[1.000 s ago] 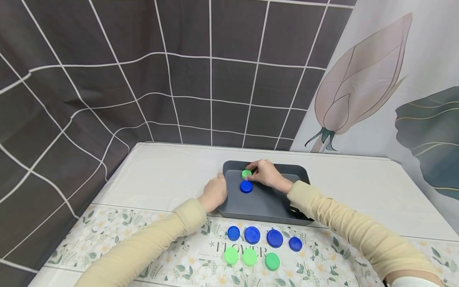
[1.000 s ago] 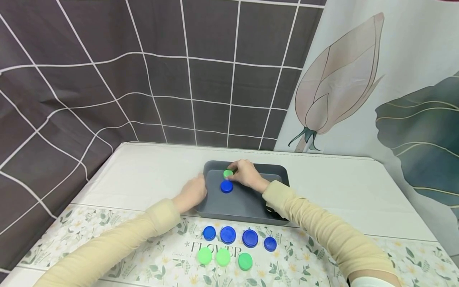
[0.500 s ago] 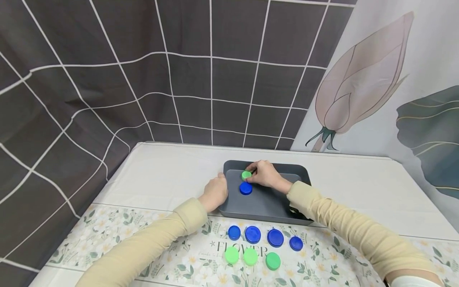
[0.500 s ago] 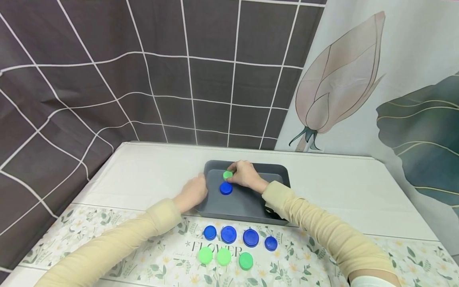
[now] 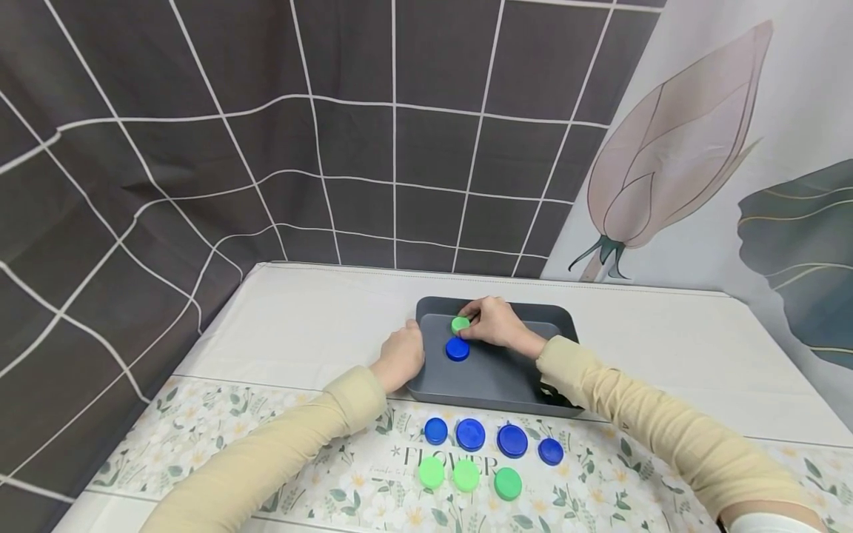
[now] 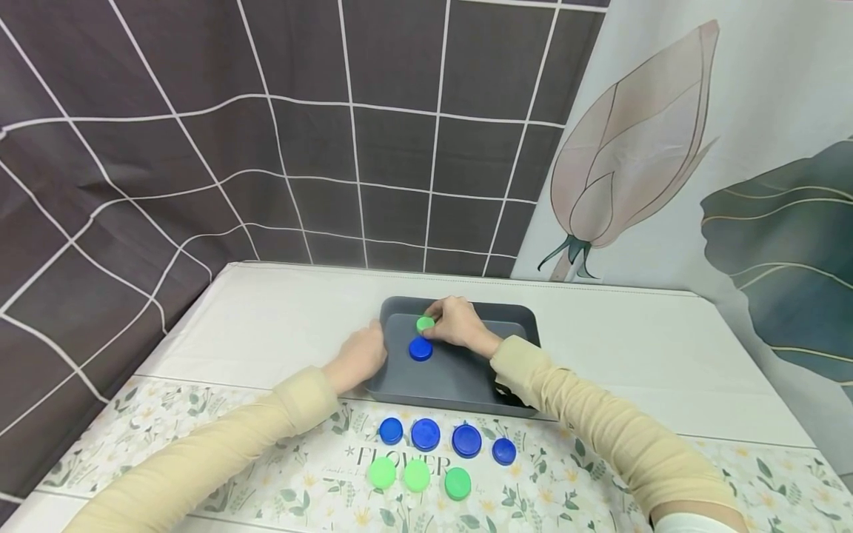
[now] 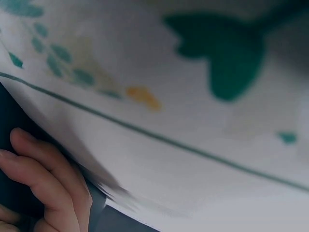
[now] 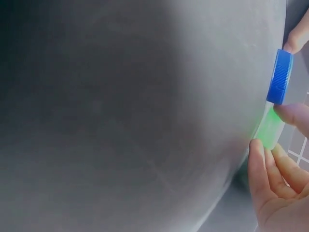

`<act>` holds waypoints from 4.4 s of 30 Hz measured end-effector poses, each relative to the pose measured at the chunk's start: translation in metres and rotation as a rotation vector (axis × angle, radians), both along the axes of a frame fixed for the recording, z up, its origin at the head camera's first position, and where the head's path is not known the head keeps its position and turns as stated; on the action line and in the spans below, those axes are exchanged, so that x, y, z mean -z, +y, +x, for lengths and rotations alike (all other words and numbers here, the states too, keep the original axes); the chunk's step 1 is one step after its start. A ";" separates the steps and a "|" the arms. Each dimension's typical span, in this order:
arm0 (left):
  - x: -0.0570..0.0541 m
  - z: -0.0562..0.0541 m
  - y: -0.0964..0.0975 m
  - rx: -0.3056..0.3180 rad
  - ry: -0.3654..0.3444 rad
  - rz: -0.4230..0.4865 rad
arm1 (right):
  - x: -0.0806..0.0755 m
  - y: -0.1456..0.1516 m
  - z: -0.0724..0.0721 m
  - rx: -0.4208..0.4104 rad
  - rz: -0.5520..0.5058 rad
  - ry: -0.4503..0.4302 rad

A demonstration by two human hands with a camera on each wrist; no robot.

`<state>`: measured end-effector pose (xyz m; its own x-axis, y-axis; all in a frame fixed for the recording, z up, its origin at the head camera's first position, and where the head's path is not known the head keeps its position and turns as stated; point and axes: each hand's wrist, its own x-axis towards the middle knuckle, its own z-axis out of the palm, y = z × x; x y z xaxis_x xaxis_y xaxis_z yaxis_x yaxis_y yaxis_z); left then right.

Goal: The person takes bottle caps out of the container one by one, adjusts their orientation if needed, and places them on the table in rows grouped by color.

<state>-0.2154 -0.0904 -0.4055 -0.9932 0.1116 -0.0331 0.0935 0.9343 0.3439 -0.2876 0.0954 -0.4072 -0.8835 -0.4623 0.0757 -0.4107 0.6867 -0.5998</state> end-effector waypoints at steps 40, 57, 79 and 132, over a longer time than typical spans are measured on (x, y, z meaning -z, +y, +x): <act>-0.001 0.002 0.002 -0.017 0.001 -0.011 | -0.069 0.028 0.050 -0.039 -0.124 0.089; 0.008 -0.001 0.000 -0.022 0.002 -0.036 | -0.071 0.042 0.075 -0.078 -0.137 0.082; 0.006 -0.004 0.003 -0.039 -0.013 -0.023 | -0.051 0.070 0.124 -0.097 -0.065 0.065; 0.000 0.000 0.002 -0.010 -0.005 -0.032 | -0.005 0.104 0.204 -0.176 -0.009 -0.057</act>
